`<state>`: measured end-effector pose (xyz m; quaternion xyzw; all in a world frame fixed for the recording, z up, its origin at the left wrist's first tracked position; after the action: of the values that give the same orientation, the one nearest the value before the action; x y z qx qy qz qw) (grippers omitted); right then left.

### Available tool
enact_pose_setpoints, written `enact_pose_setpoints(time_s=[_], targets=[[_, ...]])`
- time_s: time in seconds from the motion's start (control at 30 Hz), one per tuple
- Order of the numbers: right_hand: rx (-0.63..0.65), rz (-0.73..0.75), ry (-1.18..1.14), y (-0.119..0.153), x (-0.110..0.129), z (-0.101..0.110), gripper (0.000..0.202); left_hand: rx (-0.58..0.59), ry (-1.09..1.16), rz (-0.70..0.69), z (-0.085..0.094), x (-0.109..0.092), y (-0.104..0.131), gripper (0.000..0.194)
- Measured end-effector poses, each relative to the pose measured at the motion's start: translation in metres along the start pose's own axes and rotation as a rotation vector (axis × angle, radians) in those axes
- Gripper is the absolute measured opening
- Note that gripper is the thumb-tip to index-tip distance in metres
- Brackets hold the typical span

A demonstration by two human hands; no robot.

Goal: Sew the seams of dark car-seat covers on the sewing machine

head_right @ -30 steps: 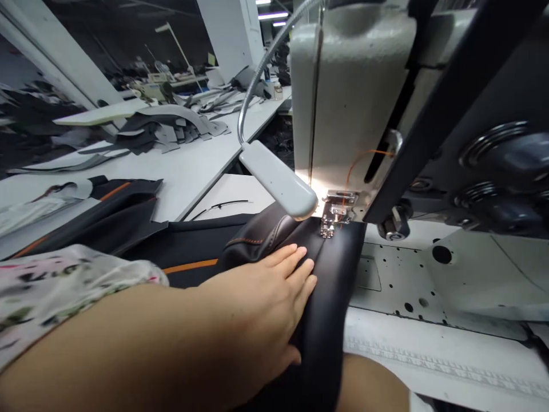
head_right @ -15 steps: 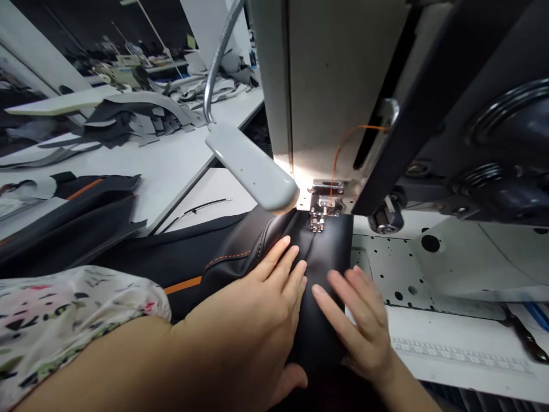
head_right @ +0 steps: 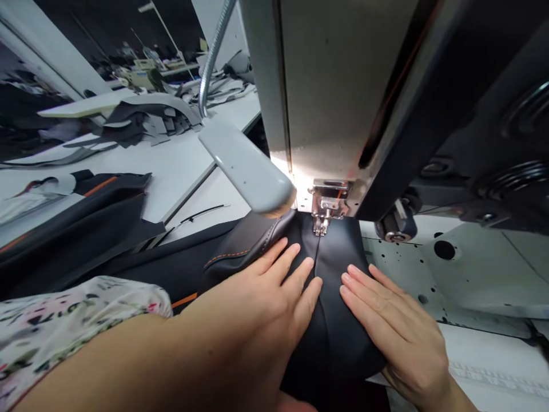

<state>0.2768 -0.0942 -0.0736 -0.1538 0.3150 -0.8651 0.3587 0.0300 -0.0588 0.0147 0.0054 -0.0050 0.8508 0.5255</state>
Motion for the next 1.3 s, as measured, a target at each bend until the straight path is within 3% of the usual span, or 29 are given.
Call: enact_pose_setpoints(time_s=[0.13,0.3,0.5,0.73,0.93,1.13,1.2,1.3], targets=[[0.004,-0.001,0.008,-0.002,-0.007,-0.004,0.053,-0.014,0.008,0.041,0.006,0.005,-0.006,0.114],[-0.008,-0.021,0.022,-0.005,-0.016,-0.011,0.053,0.012,0.048,0.083,0.015,0.014,-0.013,0.103],[-0.104,-0.086,0.03,-0.015,-0.022,-0.016,0.057,-0.055,0.062,0.084,0.015,0.029,-0.019,0.087],[-0.147,-0.074,0.049,-0.027,-0.029,-0.019,0.064,0.021,0.136,0.099,0.011,0.048,-0.023,0.09],[-0.148,-0.098,0.079,-0.027,-0.039,-0.029,0.06,0.022,0.184,0.09,0.015,0.063,-0.03,0.076],[-0.232,-0.148,0.133,-0.028,-0.047,-0.047,0.056,0.075,0.25,0.014,0.017,0.089,-0.039,0.062],[-0.245,-0.207,0.088,-0.027,-0.043,-0.054,0.054,0.067,0.254,-0.012,0.015,0.095,-0.04,0.064],[-0.375,-0.476,-0.075,-0.018,-0.026,-0.064,0.043,-0.003,0.186,-0.001,0.013,0.09,-0.033,0.066]])
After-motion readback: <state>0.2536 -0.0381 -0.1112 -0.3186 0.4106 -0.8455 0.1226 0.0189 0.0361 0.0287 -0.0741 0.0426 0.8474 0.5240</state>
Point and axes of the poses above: each hand's wrist, its own y-axis away from the middle knuckle, its own z-axis out of the back of the hand, x = y × z, the point moved 1 cm from there along -y, towards the middle knuckle, and after that the axes turned 8 degrees about y, right-handed, at the moved point
